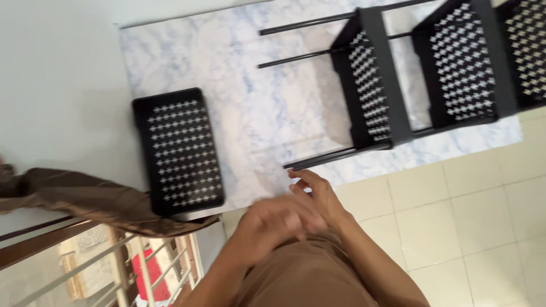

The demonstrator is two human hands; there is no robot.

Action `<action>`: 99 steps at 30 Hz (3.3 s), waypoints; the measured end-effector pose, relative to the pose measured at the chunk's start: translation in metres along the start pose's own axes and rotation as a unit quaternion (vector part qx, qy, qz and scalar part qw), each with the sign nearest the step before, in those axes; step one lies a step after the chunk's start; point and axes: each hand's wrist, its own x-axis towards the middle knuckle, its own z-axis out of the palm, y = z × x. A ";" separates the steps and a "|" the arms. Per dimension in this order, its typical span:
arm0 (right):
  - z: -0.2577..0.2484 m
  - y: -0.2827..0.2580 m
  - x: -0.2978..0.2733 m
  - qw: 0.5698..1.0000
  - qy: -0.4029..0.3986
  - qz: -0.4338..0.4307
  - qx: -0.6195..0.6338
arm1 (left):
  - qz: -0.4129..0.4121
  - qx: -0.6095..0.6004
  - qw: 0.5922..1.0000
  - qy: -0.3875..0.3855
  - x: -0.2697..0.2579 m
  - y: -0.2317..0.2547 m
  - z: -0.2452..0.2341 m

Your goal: The person disassembles a black plastic three-tier storage rack by hand, removing the trays from the frame and detaching the vertical supports. The components are placed on a marble-patterned floor mat.

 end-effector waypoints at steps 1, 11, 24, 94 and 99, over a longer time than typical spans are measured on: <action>-0.009 0.000 -0.007 1.000 0.006 -0.020 -0.018 | 0.007 -0.019 1.000 -0.018 0.002 0.007 0.023; -0.106 0.030 -0.049 0.992 0.057 -0.097 -0.055 | 0.073 -0.003 0.995 -0.066 0.038 0.009 0.130; -0.192 0.078 -0.022 0.854 0.331 -0.302 -0.266 | 0.223 0.255 0.938 0.072 0.055 0.011 0.182; -0.334 -0.125 0.048 0.878 -0.131 -0.190 -0.418 | -0.033 0.581 0.810 0.074 0.214 0.060 0.146; -0.350 -0.120 0.055 0.861 -0.128 -0.213 -0.444 | -0.038 0.584 0.803 0.112 0.234 0.051 0.153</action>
